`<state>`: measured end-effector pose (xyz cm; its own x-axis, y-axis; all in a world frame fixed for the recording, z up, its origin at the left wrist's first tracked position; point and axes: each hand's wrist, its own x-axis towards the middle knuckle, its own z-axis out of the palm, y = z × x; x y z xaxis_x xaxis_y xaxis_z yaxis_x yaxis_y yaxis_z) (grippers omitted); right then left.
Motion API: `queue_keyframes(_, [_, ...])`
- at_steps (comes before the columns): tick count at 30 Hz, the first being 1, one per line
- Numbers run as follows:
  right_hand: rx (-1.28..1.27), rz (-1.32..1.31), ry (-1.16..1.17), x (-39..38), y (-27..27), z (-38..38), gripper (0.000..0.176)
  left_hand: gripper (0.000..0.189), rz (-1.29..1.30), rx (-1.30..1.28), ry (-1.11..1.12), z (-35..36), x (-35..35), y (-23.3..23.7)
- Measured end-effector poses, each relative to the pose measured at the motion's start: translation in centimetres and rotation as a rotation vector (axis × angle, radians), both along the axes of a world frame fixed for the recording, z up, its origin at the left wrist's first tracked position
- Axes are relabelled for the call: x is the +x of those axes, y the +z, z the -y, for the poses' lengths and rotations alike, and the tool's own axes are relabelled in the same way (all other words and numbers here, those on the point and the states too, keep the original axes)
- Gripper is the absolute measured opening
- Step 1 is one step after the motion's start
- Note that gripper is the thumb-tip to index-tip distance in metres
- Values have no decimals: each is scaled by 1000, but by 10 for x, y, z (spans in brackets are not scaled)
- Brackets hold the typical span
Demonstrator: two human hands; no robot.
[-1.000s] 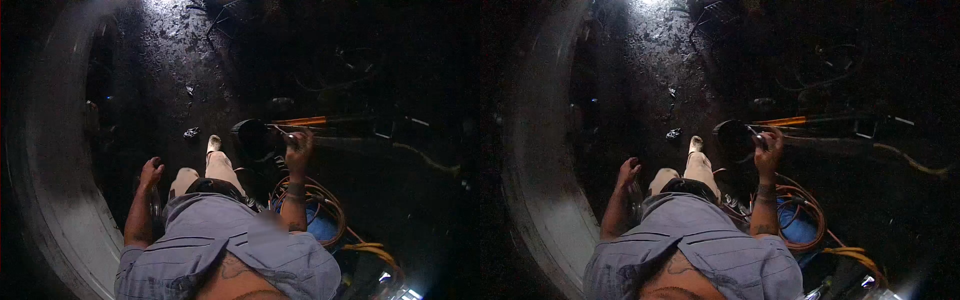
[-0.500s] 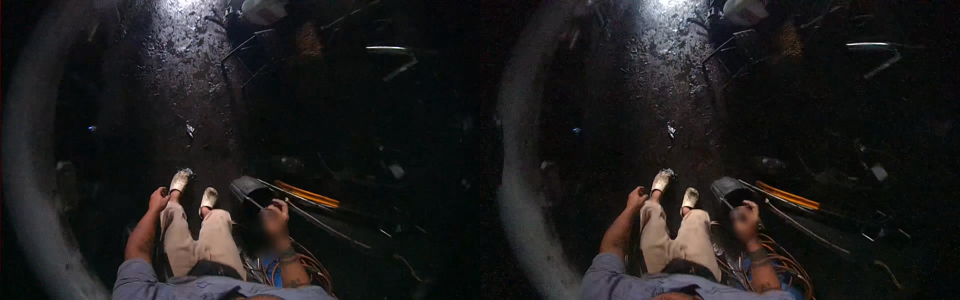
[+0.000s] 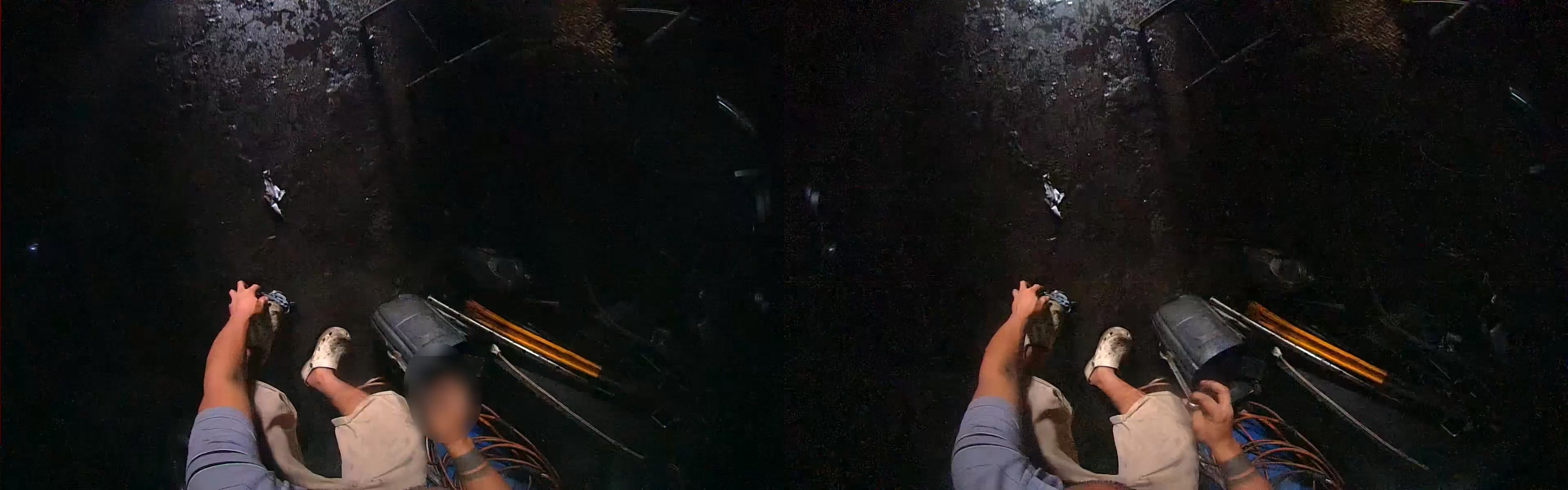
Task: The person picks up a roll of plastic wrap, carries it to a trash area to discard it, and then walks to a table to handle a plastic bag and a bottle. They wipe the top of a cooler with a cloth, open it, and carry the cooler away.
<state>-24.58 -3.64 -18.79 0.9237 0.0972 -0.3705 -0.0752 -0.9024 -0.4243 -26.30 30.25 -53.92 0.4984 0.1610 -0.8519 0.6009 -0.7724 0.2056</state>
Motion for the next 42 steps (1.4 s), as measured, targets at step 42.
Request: queue_keyframes(42, [88, 15, -395, -28, -14, 5, 21, 29, 516, 242, -191, 28, 180, -59])
